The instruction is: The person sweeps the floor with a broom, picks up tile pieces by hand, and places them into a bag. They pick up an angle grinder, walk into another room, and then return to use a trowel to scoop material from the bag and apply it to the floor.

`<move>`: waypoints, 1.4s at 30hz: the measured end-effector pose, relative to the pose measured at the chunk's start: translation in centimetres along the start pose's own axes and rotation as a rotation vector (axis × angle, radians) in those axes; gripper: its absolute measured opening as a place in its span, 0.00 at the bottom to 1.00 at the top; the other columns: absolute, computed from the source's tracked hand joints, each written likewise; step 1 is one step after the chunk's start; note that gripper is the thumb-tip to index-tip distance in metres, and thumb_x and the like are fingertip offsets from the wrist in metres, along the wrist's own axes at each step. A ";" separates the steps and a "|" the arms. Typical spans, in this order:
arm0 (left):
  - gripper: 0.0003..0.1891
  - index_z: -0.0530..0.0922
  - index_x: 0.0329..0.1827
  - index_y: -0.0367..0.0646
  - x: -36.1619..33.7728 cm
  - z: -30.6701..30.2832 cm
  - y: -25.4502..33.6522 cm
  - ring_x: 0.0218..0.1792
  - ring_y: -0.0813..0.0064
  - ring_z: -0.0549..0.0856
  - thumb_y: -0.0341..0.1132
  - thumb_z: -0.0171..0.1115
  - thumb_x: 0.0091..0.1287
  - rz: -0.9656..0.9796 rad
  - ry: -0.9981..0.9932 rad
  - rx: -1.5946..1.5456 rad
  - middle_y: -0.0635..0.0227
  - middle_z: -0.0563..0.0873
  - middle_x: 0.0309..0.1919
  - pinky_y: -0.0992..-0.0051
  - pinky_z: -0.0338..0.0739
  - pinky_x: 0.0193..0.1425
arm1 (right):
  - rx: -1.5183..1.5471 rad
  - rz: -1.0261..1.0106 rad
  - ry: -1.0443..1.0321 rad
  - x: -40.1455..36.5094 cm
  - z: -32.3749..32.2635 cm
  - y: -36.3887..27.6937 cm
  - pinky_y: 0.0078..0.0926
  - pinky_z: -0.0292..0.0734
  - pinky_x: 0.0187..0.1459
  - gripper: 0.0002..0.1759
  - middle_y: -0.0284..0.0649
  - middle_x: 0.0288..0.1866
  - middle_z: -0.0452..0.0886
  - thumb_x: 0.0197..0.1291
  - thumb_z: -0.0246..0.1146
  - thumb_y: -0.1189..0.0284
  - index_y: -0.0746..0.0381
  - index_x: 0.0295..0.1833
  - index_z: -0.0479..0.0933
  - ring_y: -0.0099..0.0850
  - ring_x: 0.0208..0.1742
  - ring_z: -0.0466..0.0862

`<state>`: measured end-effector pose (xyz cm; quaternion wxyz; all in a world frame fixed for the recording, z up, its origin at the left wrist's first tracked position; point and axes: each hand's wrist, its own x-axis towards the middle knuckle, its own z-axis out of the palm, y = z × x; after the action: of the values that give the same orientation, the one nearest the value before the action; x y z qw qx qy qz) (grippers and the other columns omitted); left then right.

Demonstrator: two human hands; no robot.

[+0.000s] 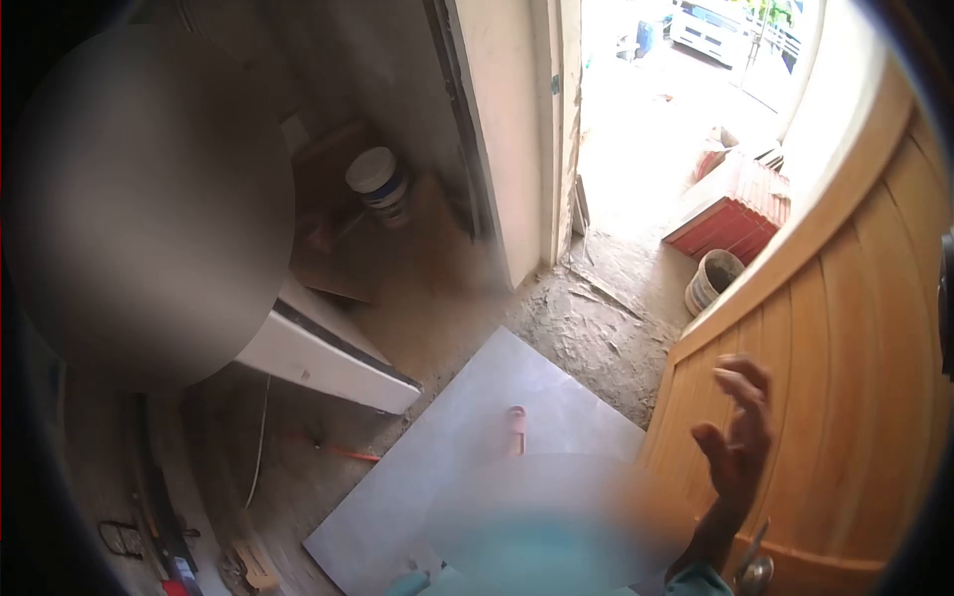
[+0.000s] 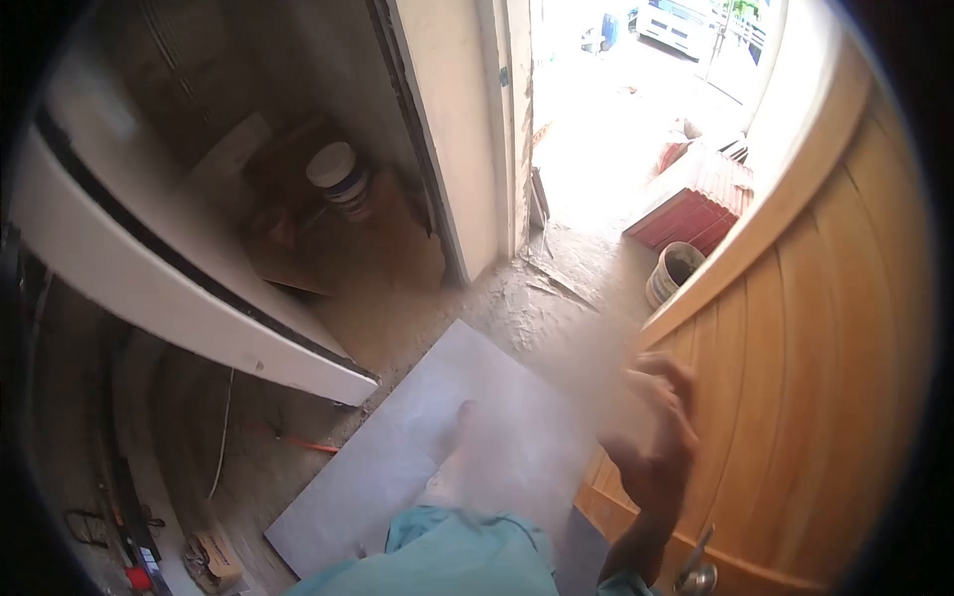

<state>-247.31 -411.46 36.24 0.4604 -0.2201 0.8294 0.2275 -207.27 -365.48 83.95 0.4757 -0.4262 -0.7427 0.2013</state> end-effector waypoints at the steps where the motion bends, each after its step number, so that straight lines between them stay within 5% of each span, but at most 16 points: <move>1: 0.16 0.79 0.43 0.37 0.1 1.1 3.5 0.28 0.73 0.76 0.41 0.67 0.60 0.021 -0.014 0.044 0.65 0.78 0.29 0.65 0.71 0.31 | 0.036 0.158 -0.069 1.9 2.5 2.0 0.33 0.69 0.53 0.24 0.43 0.55 0.75 0.58 0.69 0.60 0.62 0.56 0.76 0.36 0.57 0.74; 5: 0.19 0.80 0.43 0.34 2.7 8.8 22.1 0.35 0.69 0.80 0.42 0.68 0.58 0.263 -0.128 0.296 0.60 0.83 0.35 0.63 0.76 0.40 | -0.071 0.575 -0.488 1.8 12.3 17.7 0.30 0.74 0.45 0.24 0.39 0.51 0.77 0.54 0.70 0.76 0.61 0.58 0.76 0.30 0.49 0.78; 7: 0.23 0.80 0.46 0.36 2.3 14.9 34.0 0.44 0.61 0.82 0.46 0.70 0.54 0.491 -0.181 0.748 0.54 0.84 0.42 0.62 0.77 0.48 | 0.035 0.390 -0.519 3.9 12.6 19.6 0.28 0.77 0.45 0.24 0.39 0.51 0.77 0.56 0.69 0.75 0.62 0.59 0.75 0.29 0.49 0.78; 9: 0.30 0.81 0.48 0.35 -5.7 21.6 47.5 0.51 0.50 0.82 0.50 0.73 0.49 0.882 -0.159 1.230 0.46 0.84 0.48 0.59 0.76 0.55 | 0.461 0.692 -0.372 8.2 11.8 18.7 0.31 0.76 0.49 0.21 0.37 0.53 0.78 0.59 0.67 0.73 0.61 0.58 0.76 0.31 0.52 0.79; 11: 0.27 0.81 0.42 0.33 -11.6 29.5 57.9 0.43 0.53 0.86 0.49 0.74 0.49 1.131 -0.100 1.305 0.47 0.86 0.40 0.59 0.79 0.47 | 0.633 0.811 -0.252 13.3 11.9 20.7 0.31 0.76 0.52 0.20 0.38 0.55 0.77 0.60 0.66 0.74 0.62 0.58 0.76 0.32 0.54 0.79; 14: 0.18 0.80 0.35 0.35 -21.1 42.3 70.0 0.25 0.67 0.83 0.42 0.72 0.53 0.935 -0.406 1.019 0.59 0.83 0.25 0.65 0.77 0.29 | 0.443 0.725 -0.108 20.2 10.5 25.6 0.29 0.75 0.55 0.19 0.43 0.58 0.73 0.60 0.65 0.79 0.66 0.58 0.76 0.33 0.58 0.75; 16: 0.12 0.76 0.30 0.38 -25.2 51.4 74.8 0.18 0.75 0.77 0.37 0.69 0.57 0.998 -0.472 0.969 0.69 0.77 0.17 0.69 0.72 0.21 | 0.743 0.607 -0.061 24.2 9.5 29.5 0.31 0.72 0.57 0.18 0.44 0.58 0.74 0.59 0.65 0.79 0.68 0.56 0.77 0.33 0.59 0.74; 19: 0.13 0.74 0.28 0.40 -28.7 63.8 79.4 0.18 0.75 0.77 0.38 0.69 0.58 1.000 -0.546 0.846 0.69 0.77 0.18 0.69 0.72 0.21 | 1.207 0.552 -0.015 33.9 6.2 35.0 0.35 0.67 0.60 0.16 0.46 0.56 0.75 0.56 0.69 0.73 0.70 0.48 0.81 0.35 0.58 0.74; 22: 0.11 0.74 0.33 0.41 -28.9 74.5 82.5 0.17 0.74 0.78 0.38 0.66 0.61 0.938 -0.611 0.805 0.67 0.77 0.18 0.68 0.73 0.20 | 0.874 -0.035 -0.156 46.5 2.2 43.5 0.34 0.69 0.61 0.16 0.47 0.57 0.74 0.60 0.66 0.64 0.61 0.50 0.80 0.37 0.59 0.75; 27: 0.11 0.74 0.34 0.41 -35.6 85.6 90.9 0.17 0.73 0.78 0.38 0.66 0.61 0.832 -0.555 0.788 0.67 0.76 0.18 0.68 0.73 0.20 | 1.191 -0.102 -0.381 67.9 -3.9 49.5 0.37 0.68 0.57 0.26 0.56 0.58 0.71 0.52 0.68 0.56 0.69 0.44 0.82 0.40 0.55 0.75; 30: 0.11 0.74 0.34 0.41 -39.7 91.7 96.6 0.17 0.73 0.78 0.37 0.66 0.61 0.825 -0.550 0.740 0.67 0.76 0.18 0.68 0.73 0.20 | 1.332 -0.641 -0.347 77.3 -3.5 55.7 0.42 0.77 0.48 0.32 0.62 0.54 0.73 0.51 0.68 0.53 0.71 0.51 0.80 0.49 0.51 0.79; 33: 0.11 0.74 0.34 0.41 -41.7 99.2 102.5 0.17 0.73 0.78 0.37 0.65 0.61 0.826 -0.541 0.719 0.67 0.76 0.18 0.68 0.74 0.20 | 1.513 -0.764 -0.010 83.2 -2.3 60.2 0.32 0.82 0.29 0.28 0.61 0.51 0.76 0.45 0.74 0.58 0.72 0.43 0.83 0.44 0.41 0.85; 37: 0.11 0.74 0.35 0.41 -42.2 113.1 111.6 0.17 0.73 0.78 0.37 0.65 0.62 0.835 -0.557 0.736 0.67 0.76 0.18 0.68 0.74 0.20 | 1.630 -0.601 -0.056 89.4 -3.1 71.7 0.29 0.80 0.27 0.29 0.60 0.50 0.76 0.44 0.77 0.62 0.74 0.45 0.81 0.42 0.38 0.85; 42: 0.10 0.74 0.35 0.41 -46.4 134.2 123.8 0.17 0.72 0.78 0.37 0.65 0.62 0.901 -0.647 0.828 0.67 0.76 0.17 0.68 0.74 0.19 | 1.360 -0.655 -0.127 103.7 -6.7 87.8 0.34 0.79 0.34 0.31 0.58 0.49 0.76 0.45 0.76 0.57 0.73 0.46 0.81 0.41 0.40 0.84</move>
<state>-207.17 -227.39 34.54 0.5914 0.4186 0.6795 0.1153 -181.68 -231.90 80.69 0.6256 0.2159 -0.5694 0.4876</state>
